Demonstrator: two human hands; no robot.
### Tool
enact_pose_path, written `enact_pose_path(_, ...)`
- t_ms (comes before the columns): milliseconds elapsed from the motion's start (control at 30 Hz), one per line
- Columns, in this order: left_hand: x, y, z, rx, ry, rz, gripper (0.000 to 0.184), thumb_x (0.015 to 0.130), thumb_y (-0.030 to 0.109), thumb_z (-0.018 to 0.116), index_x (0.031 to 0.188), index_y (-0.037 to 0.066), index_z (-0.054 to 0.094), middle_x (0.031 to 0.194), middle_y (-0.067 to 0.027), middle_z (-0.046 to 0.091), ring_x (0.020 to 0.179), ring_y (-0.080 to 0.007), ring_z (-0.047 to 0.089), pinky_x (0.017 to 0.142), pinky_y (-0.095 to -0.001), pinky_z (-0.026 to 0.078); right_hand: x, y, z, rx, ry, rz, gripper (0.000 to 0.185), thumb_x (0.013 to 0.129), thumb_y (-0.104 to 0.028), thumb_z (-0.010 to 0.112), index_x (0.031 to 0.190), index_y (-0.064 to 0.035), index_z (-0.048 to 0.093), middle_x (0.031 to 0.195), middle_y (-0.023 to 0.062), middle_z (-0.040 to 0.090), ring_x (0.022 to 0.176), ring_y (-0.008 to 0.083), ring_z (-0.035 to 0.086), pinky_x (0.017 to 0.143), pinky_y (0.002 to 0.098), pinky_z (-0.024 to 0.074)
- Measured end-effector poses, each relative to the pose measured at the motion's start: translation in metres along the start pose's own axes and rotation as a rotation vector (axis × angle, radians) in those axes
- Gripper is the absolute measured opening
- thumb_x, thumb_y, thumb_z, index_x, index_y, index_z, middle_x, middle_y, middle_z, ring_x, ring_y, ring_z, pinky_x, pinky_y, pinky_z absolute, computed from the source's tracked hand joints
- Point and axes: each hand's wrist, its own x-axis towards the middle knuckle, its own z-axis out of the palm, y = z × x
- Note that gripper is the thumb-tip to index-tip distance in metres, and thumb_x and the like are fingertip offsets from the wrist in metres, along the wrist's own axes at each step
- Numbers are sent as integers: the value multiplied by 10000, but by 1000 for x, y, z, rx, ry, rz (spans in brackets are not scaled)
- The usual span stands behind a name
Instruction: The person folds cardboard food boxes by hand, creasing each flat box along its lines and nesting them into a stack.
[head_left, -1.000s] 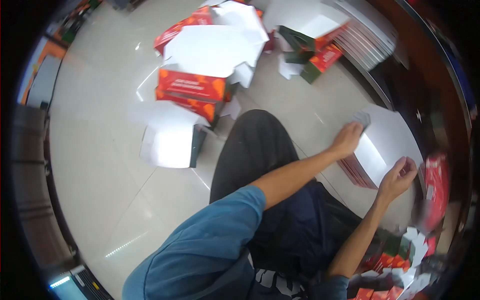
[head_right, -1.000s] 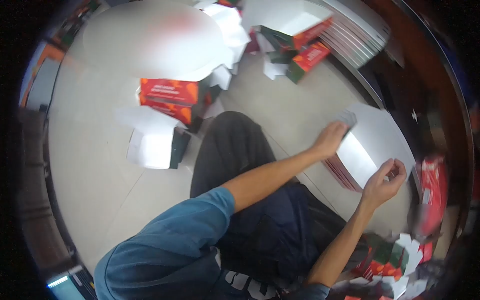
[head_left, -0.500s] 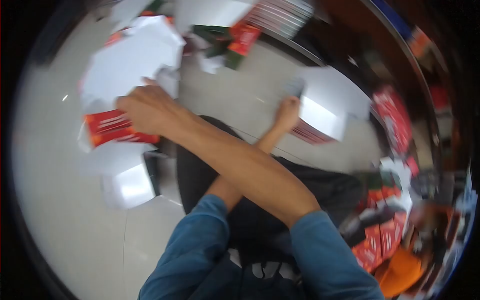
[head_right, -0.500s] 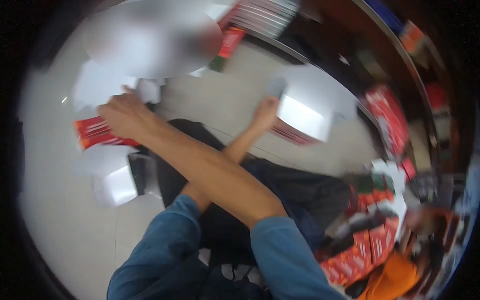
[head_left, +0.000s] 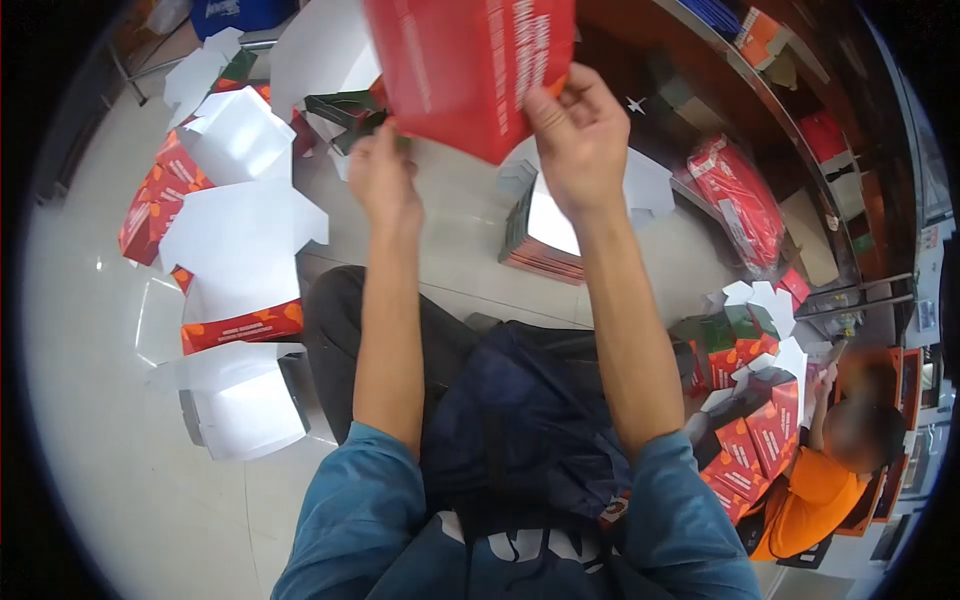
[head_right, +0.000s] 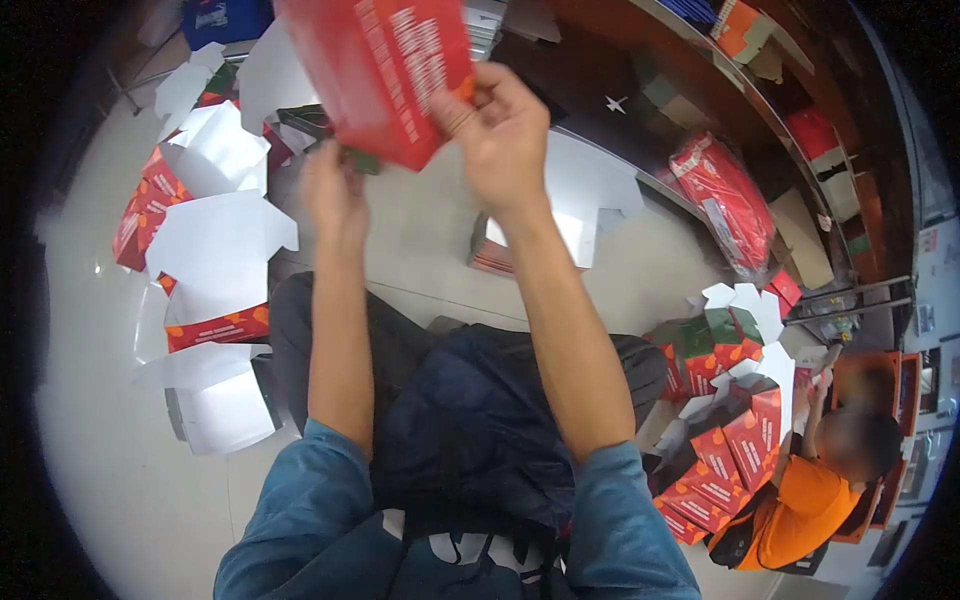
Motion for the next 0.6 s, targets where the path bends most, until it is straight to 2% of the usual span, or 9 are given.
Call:
enact_pose_path(133, 7, 89, -19, -202, -468, 214, 205, 915, 44, 609, 780, 105, 468, 684, 10, 483, 506, -56, 391, 444, -223, 297, 20, 31, -5, 475, -18, 161, 256, 936, -3, 601, 1185, 43, 562, 1133, 136, 670, 1013, 187, 646, 943, 334, 500)
enact_pose_path(167, 7, 100, -26, -197, -621, 147, 109, 916, 72, 617, 880, 80, 515, 720, 3, 501, 507, -60, 386, 459, -212, 302, 19, 40, -4, 532, -23, 200, 261, 941, -5, 593, 1195, 42, 558, 1147, 136, 666, 1029, 185, 642, 957, 339, 494)
enact_pose_path(233, -24, 116, -4, -105, -571, -38, 80, 911, 74, 618, 937, 71, 543, 719, 14, 499, 501, -51, 366, 461, -203, 291, 13, 55, 6, 477, -37, 259, 265, 953, -28, 576, 1212, 22, 553, 1165, 122, 656, 1065, 197, 629, 982, 359, 485)
enact_pose_path(300, -16, 111, -16, -71, -722, -73, 276, 886, 90, 651, 1137, 43, 548, 943, -86, 631, 526, -56, 408, 487, -182, 341, 6, 71, 13, 451, -18, 302, 270, 963, -39, 555, 1230, 8, 552, 1183, 112, 648, 1092, 204, 621, 997, 372, 481)
enact_pose_path(367, 10, 99, -36, 19, -575, 7, 344, 890, 123, 641, 1197, 39, 512, 1233, -205, 515, 566, -33, 422, 500, -173, 383, 2, 77, 14, 509, 23, 339, 267, 951, -11, 565, 1215, 26, 555, 1172, 125, 656, 1060, 193, 633, 961, 342, 492)
enact_pose_path(467, 21, 94, -46, -5, -578, 1, 572, 891, 138, 603, 1405, 32, 374, 1538, -328, 193, 906, -157, 586, 680, -225, 504, -1, 77, 7, 483, 24, 347, 241, 964, -32, 553, 1197, 26, 571, 1156, 116, 661, 1057, 188, 635, 965, 349, 492)
enact_pose_path(533, 3, 100, -27, -152, -793, -17, 578, 905, 131, 568, 1429, 35, 343, 1522, -305, 261, 1115, -242, 585, 777, -261, 520, 6, 68, -3, 417, -4, 270, 230, 968, -52, 557, 1184, 24, 583, 1140, 107, 666, 1046, 187, 639, 961, 351, 495)
enact_pose_path(567, 11, 96, -32, -164, -884, -7, 598, 929, 136, 513, 1472, 39, 282, 1533, -296, 245, 1335, -333, 433, 912, -324, 496, 12, 57, -13, 372, -21, 197, 229, 963, -53, 571, 1177, 27, 588, 1130, 105, 670, 1028, 187, 646, 947, 343, 501)
enact_pose_path(600, 12, 93, -29, 7, -759, 74, 548, 955, 183, 476, 1454, 32, 306, 1504, -295, 309, 1236, -298, 522, 910, -338, 495, 16, 41, -23, 321, -36, 124, 228, 958, -55, 584, 1170, 29, 594, 1119, 104, 674, 1011, 186, 652, 932, 334, 508)
